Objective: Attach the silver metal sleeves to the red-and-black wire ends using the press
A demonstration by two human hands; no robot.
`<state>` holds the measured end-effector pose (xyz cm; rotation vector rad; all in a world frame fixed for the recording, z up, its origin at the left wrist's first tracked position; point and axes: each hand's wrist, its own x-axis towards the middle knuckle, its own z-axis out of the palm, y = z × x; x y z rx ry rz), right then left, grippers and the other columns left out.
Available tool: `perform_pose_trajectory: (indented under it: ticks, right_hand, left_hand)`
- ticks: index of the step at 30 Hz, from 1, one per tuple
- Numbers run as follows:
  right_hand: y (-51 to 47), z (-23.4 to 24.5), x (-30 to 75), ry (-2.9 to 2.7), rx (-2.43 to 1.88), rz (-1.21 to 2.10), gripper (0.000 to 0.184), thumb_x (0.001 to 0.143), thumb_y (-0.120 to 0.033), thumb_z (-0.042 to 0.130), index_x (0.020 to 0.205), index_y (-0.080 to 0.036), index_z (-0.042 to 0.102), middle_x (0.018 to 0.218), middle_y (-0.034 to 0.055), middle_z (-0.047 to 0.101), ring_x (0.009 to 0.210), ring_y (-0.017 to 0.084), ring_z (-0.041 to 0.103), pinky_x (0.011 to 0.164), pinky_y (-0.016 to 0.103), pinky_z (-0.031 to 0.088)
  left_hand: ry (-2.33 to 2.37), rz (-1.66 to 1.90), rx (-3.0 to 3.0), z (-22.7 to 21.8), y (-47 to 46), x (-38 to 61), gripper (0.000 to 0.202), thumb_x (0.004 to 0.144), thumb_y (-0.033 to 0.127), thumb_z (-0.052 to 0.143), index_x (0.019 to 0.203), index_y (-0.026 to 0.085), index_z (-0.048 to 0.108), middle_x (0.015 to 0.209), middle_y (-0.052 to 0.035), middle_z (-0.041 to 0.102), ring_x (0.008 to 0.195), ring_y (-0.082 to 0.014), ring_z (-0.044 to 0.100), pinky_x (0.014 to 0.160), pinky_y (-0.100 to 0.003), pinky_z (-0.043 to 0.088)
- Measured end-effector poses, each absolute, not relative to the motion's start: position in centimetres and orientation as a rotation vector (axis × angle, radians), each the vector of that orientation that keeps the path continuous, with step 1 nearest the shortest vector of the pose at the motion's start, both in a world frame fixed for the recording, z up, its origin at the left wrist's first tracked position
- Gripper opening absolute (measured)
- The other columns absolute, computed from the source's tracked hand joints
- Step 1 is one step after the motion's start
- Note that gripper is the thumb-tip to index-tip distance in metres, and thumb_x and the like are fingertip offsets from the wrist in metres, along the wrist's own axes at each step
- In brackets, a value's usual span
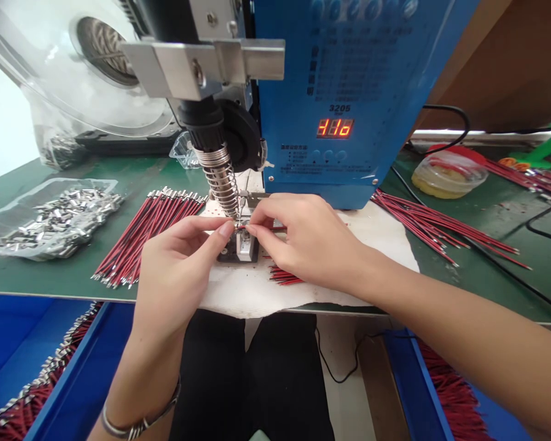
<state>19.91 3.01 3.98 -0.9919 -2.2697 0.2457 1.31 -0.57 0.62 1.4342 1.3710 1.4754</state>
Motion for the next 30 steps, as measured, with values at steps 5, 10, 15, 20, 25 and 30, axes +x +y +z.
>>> perform_pose_trajectory:
  ticks: [5,10,15,20,25,30]
  right_hand:
    - [2.94,3.94,19.93,-2.268,-1.006,0.249,0.011,0.094,-0.020,0.063,0.087,-0.019,0.072,0.080,0.0004,0.073,0.069,0.014,0.063,0.063,0.027,0.042]
    - [2.96,3.89,19.87,-2.274,-1.012,0.241,0.010,0.093,-0.021,0.063,0.087,-0.020,0.072,0.080,0.0005,0.073,0.066,0.014,0.062,0.060,0.028,0.041]
    - [3.02,3.79,19.87,-2.277,-1.013,0.230,0.010,0.094,-0.021,0.064,0.087,-0.020,0.072,0.080,-0.0001,0.073,0.065,0.013,0.060,0.058,0.028,0.041]
    - [2.93,3.73,19.96,-2.274,-1.007,0.220,0.010,0.094,-0.021,0.064,0.087,-0.020,0.071,0.080,0.0001,0.073,0.064,0.014,0.061,0.058,0.029,0.041]
    - [2.96,3.79,20.10,-2.273,-1.006,0.230,0.010,0.094,-0.021,0.064,0.087,-0.020,0.071,0.080,0.0005,0.073,0.065,0.014,0.062,0.058,0.030,0.042]
    - [3.01,3.77,20.05,-2.272,-1.002,0.226,0.010,0.094,-0.022,0.064,0.087,-0.020,0.071,0.080,0.0001,0.073,0.065,0.014,0.062,0.058,0.029,0.041]
  left_hand:
    - [1.358,1.479,1.420,0.43,-0.52,1.25,0.018,0.086,0.036,0.076,0.091,0.019,0.080,0.083,-0.0047,0.075,0.070,-0.0158,0.063,0.061,-0.026,0.047]
    - [1.361,1.486,1.430,0.40,-0.49,1.26,0.019,0.086,0.037,0.077,0.092,0.019,0.080,0.082,-0.0051,0.075,0.070,-0.0167,0.064,0.058,-0.025,0.046]
    - [1.352,1.486,1.429,0.47,-0.49,1.32,0.018,0.087,0.036,0.075,0.092,0.020,0.081,0.083,-0.0053,0.076,0.072,-0.0172,0.065,0.058,-0.025,0.047]
    - [1.365,1.487,1.434,0.48,-0.50,1.30,0.017,0.087,0.036,0.075,0.090,0.019,0.081,0.083,-0.0055,0.076,0.072,-0.0178,0.066,0.058,-0.025,0.047]
    - [1.369,1.478,1.439,0.54,-0.55,1.27,0.016,0.087,0.036,0.076,0.089,0.020,0.081,0.081,-0.0049,0.075,0.072,-0.0171,0.065,0.058,-0.025,0.047]
    - [1.364,1.475,1.443,0.53,-0.54,1.25,0.019,0.088,0.036,0.074,0.092,0.019,0.081,0.084,-0.0059,0.076,0.072,-0.0177,0.065,0.057,-0.025,0.046]
